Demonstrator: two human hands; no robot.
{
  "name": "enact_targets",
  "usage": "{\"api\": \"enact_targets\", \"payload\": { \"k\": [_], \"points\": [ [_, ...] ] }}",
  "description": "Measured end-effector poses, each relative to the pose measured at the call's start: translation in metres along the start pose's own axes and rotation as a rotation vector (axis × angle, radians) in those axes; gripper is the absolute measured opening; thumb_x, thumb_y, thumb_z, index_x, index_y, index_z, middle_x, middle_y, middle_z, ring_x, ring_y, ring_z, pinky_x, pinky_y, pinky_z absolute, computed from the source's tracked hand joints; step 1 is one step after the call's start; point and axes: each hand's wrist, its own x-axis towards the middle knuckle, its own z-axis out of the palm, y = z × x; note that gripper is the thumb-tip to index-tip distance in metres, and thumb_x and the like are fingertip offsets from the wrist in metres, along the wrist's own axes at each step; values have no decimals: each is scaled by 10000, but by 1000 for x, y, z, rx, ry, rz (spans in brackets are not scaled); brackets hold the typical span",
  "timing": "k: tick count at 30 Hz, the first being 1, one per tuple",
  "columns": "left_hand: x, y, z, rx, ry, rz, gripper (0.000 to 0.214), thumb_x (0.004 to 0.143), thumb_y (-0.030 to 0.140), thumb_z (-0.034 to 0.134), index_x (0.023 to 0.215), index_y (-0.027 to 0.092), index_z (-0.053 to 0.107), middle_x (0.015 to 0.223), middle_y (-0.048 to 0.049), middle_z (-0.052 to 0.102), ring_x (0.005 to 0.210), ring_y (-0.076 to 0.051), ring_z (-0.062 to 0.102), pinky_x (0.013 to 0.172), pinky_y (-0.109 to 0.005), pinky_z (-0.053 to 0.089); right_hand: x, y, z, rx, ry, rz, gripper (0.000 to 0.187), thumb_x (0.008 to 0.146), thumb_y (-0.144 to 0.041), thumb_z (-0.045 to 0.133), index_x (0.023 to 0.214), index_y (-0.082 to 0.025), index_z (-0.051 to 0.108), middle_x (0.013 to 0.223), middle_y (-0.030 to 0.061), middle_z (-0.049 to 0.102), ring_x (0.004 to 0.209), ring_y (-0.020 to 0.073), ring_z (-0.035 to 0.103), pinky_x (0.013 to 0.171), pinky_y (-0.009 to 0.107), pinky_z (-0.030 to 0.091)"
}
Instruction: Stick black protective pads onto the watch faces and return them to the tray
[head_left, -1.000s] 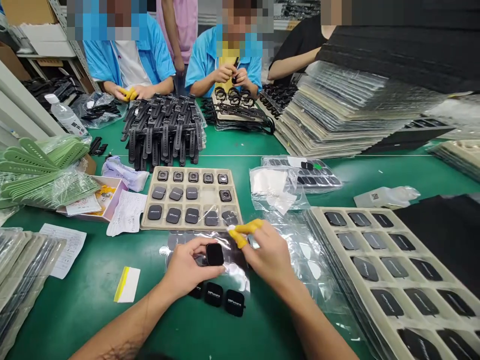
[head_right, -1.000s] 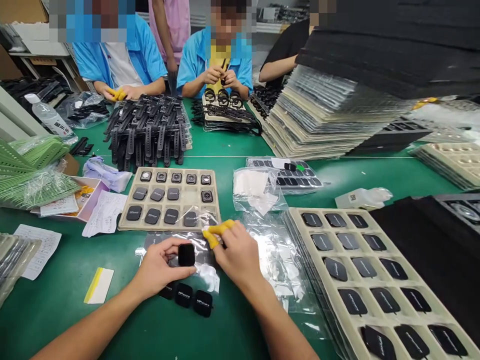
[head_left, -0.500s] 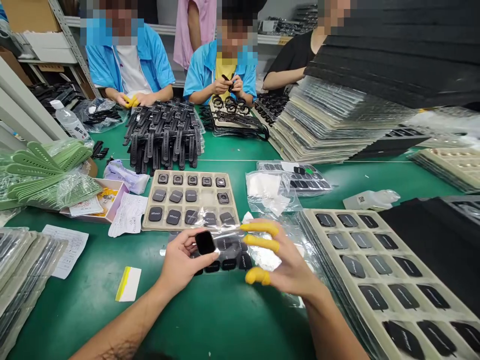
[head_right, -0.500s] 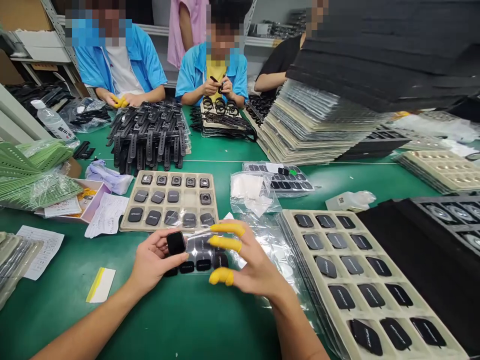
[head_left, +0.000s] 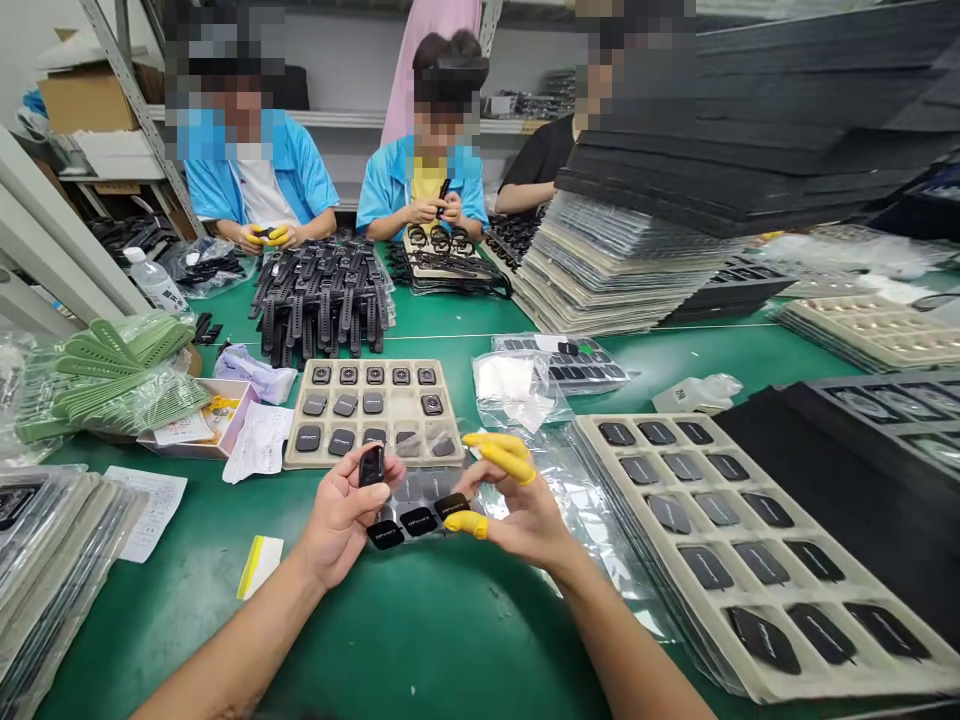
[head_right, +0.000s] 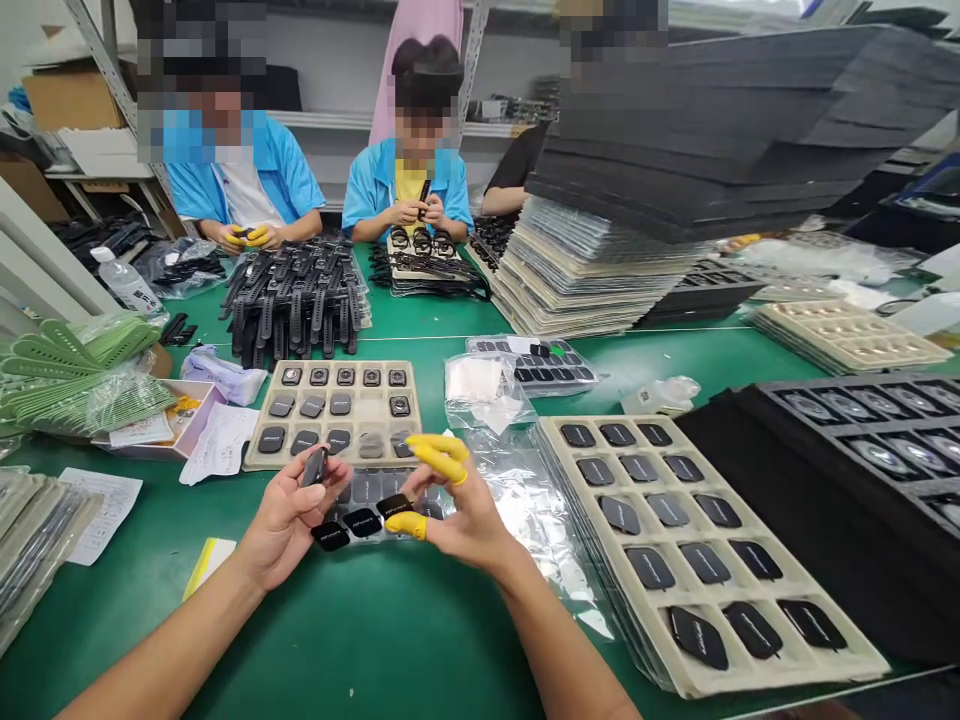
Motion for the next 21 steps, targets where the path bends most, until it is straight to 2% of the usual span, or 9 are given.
{"api": "enact_targets", "payload": {
  "k": [2, 4, 6, 11, 13, 15, 17, 19, 21],
  "points": [
    [1, 3, 0, 4, 17, 29, 511, 654, 158, 899, 1099, 182, 651, 1002, -13, 770, 1020, -144, 726, 1094, -309, 484, 2, -3, 2, -14, -3, -86, 694, 834, -144, 763, 1419, -387, 479, 1259, 85, 614, 878, 165, 716, 693, 305, 643],
    [2, 6, 0, 38, 25, 12, 511, 669, 165, 894, 1116, 183, 646, 1026, -17, 771, 1035, -145, 723, 1090, -302, 481, 3, -6, 3, -77, -13, -158, 635, 834, -89, 739, 1368, -359, 530, 1215, 78, 674, 997, 197, 724, 781, 325, 653],
    [2, 7, 1, 117, 11, -39, 534, 679, 159, 888, 1151, 183, 640, 1050, -29, 771, 1045, -158, 723, 1070, -302, 487, 3, -9, 2, -115, -15, -203, 606, 853, -69, 702, 1370, -335, 532, 1236, 85, 690, 1080, 206, 712, 832, 328, 651],
    [-2, 7, 5, 307, -61, -210, 552, 666, 186, 899, 1164, 180, 661, 1049, -60, 776, 1020, -195, 731, 944, -288, 526, 1, -12, 2, -166, -23, -245, 550, 886, -54, 633, 1372, -299, 554, 1335, 86, 659, 1132, 176, 694, 857, 280, 632],
    [-3, 6, 8, 359, -80, -270, 555, 652, 197, 906, 1156, 174, 673, 1046, -68, 777, 997, -192, 732, 891, -268, 533, 2, -12, 3, -170, -57, -241, 549, 893, -53, 614, 1384, -291, 550, 1236, 69, 709, 1064, 171, 710, 814, 282, 622],
    [-4, 5, 10, 389, -90, -308, 565, 641, 195, 910, 1156, 173, 678, 1055, -67, 776, 977, -179, 733, 855, -247, 534, 4, -14, 3, -195, -93, -242, 541, 895, -42, 578, 1372, -298, 564, 1006, 33, 761, 871, 166, 713, 677, 289, 585],
    [-5, 6, 10, 393, -106, -322, 556, 646, 194, 907, 1153, 175, 679, 1062, -62, 772, 972, -174, 734, 871, -253, 536, 6, -17, 2, -241, -84, -261, 508, 873, -48, 590, 1296, -326, 619, 835, -6, 756, 692, 162, 648, 594, 310, 507],
    [-4, 10, 7, 385, -134, -316, 525, 660, 199, 898, 1138, 178, 682, 1068, -61, 766, 966, -185, 738, 908, -292, 544, 7, -22, -2, -236, -25, -250, 410, 846, -80, 643, 1153, -347, 687, 785, -25, 753, 642, 158, 606, 635, 346, 476],
    [-1, 19, 0, 384, -155, -296, 505, 673, 213, 886, 1136, 189, 684, 1080, -66, 759, 895, -197, 750, 857, -322, 564, 7, -27, -5, -80, 126, -116, 213, 845, -170, 704, 981, -333, 722, 777, -20, 742, 692, 168, 620, 698, 374, 486]
  ]
}}
